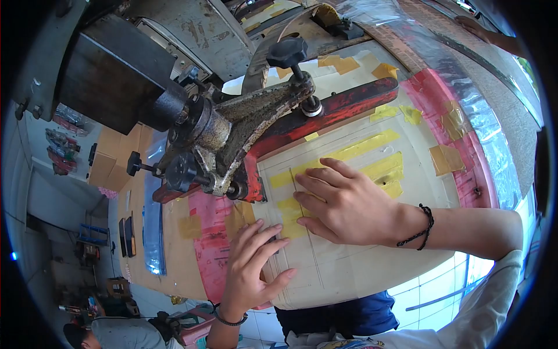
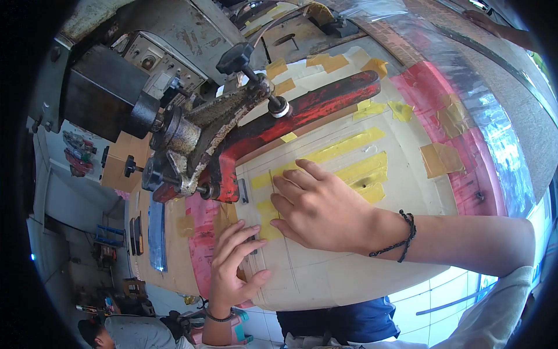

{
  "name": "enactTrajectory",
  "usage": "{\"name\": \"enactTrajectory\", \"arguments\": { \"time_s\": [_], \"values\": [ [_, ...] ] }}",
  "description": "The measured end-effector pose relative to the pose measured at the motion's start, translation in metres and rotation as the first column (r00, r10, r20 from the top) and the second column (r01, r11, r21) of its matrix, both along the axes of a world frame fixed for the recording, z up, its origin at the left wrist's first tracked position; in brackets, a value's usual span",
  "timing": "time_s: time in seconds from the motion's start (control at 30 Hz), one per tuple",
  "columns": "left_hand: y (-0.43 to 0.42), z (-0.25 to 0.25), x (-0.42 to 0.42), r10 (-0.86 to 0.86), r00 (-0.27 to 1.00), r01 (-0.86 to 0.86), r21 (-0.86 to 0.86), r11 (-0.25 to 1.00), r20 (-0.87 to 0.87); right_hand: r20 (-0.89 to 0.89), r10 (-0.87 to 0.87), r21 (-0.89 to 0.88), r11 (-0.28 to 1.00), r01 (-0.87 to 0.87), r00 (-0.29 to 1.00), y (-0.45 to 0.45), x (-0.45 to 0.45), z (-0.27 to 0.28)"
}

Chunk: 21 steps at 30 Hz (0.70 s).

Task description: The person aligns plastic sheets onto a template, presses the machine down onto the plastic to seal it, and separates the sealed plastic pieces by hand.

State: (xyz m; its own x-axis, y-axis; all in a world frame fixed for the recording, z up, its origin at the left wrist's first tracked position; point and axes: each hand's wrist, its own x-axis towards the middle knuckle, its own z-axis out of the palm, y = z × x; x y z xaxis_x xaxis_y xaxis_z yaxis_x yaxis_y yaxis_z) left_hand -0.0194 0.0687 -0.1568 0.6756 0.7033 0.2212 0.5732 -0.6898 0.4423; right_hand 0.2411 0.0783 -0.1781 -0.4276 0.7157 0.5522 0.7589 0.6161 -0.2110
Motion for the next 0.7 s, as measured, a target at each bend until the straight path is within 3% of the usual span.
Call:
{"name": "enactTrajectory", "arguments": {
  "time_s": [0.2,0.3,0.4,0.7],
  "values": [
    [0.0011,-0.0022,-0.0066,-0.07,0.997,0.07,0.015,0.997,0.027,-0.019,0.056,-0.04,0.998,-0.057,0.998,-0.0008,0.0015,0.0013],
    [0.0014,-0.0022,-0.0077,-0.072,0.996,0.072,0.009,0.997,0.045,-0.1,0.065,0.112,0.992,-0.054,0.993,0.0035,-0.0019,-0.0015],
    [-0.0019,0.0016,-0.0002,-0.005,0.997,0.005,0.001,1.0,0.072,-0.099,0.062,0.123,0.991,-0.049,0.993,0.0037,-0.0022,-0.0022],
    [0.0008,0.0004,-0.0041,-0.075,0.997,0.075,0.024,0.997,-0.013,-0.085,0.102,0.137,0.987,-0.09,0.991,0.0038,-0.0023,-0.0029]
  ]
}}
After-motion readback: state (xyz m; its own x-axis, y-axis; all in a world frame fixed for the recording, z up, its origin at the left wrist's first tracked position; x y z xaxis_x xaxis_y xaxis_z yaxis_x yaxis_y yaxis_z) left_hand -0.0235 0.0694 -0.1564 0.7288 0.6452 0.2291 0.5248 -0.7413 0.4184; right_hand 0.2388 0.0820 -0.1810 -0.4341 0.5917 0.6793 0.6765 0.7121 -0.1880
